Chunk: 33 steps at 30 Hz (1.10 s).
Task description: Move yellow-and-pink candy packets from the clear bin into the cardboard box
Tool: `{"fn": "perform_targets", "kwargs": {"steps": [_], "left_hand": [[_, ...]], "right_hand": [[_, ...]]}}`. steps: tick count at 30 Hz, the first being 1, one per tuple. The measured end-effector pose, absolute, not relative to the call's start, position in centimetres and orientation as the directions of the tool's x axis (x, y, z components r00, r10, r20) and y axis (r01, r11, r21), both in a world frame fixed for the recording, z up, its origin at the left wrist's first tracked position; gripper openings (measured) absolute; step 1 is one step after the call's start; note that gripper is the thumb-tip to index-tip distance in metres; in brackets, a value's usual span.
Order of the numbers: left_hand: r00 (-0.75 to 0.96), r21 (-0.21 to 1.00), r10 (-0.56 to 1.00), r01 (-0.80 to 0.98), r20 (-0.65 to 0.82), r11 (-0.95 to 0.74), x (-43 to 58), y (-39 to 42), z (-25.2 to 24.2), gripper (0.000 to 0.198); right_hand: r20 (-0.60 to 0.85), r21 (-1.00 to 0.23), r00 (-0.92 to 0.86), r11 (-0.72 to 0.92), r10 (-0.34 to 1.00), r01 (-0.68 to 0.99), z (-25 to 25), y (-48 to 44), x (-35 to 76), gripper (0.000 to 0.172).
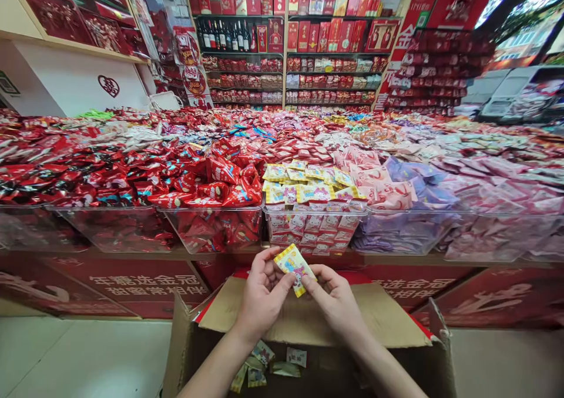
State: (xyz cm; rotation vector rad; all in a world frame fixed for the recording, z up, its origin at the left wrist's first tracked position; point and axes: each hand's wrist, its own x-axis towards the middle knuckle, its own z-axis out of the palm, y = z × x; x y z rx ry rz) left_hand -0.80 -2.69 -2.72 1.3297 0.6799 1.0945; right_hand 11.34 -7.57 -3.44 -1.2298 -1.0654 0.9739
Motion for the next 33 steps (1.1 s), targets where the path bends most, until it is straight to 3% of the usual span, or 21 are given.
{"fn": "perform_targets", "kwargs": {"steps": [3,6,10,12,19,28,33], "left_hand": [[0.377,0.976,0.910,-0.194,0.169,-0.101,-1.0,-2.8,-2.5,0.044],[0.367,0.981,0.913,-0.140,0.179,-0.136,-1.3,-2.7,-2.5,0.036],[0.408,0.984,0.895,-0.089,0.180,-0.157,-1.3,-2.6,-2.7,0.031],[0.432,0.983,0.883,-0.085,0.185,-0.164,-1.2,-2.6,-2.9,0.030],[0.474,0.984,0.865,-0.027,0.166,-0.173,-1.2,-2.6,-3.5,0.024],[0.511,0.983,0.848,0.021,0.145,-0.181,-1.2,-2.6,-3.8,0.021],[0.517,0.978,0.844,0.051,0.147,-0.202,-1.2,-2.6,-3.9,0.021]], "right_hand": [[0.138,-0.989,0.243,0.121,0.960,0.085,-3.1,-7.9,11.7,0.021],[0.303,-0.938,0.305,0.225,0.903,0.265,-0.3,-7.8,13.1,0.019],[0.617,-0.713,0.288,0.366,0.732,0.598,6.8,-5.6,15.8,0.016],[0.674,-0.585,0.188,0.361,0.714,0.727,9.8,-3.4,16.8,0.016],[0.504,-0.425,-0.063,0.311,0.861,0.850,11.7,3.0,16.3,0.016],[0.390,-0.286,-0.192,0.317,0.901,0.904,10.7,3.7,15.8,0.023],[0.408,-0.187,-0.206,0.303,0.889,0.934,10.1,3.2,15.5,0.025]]}}
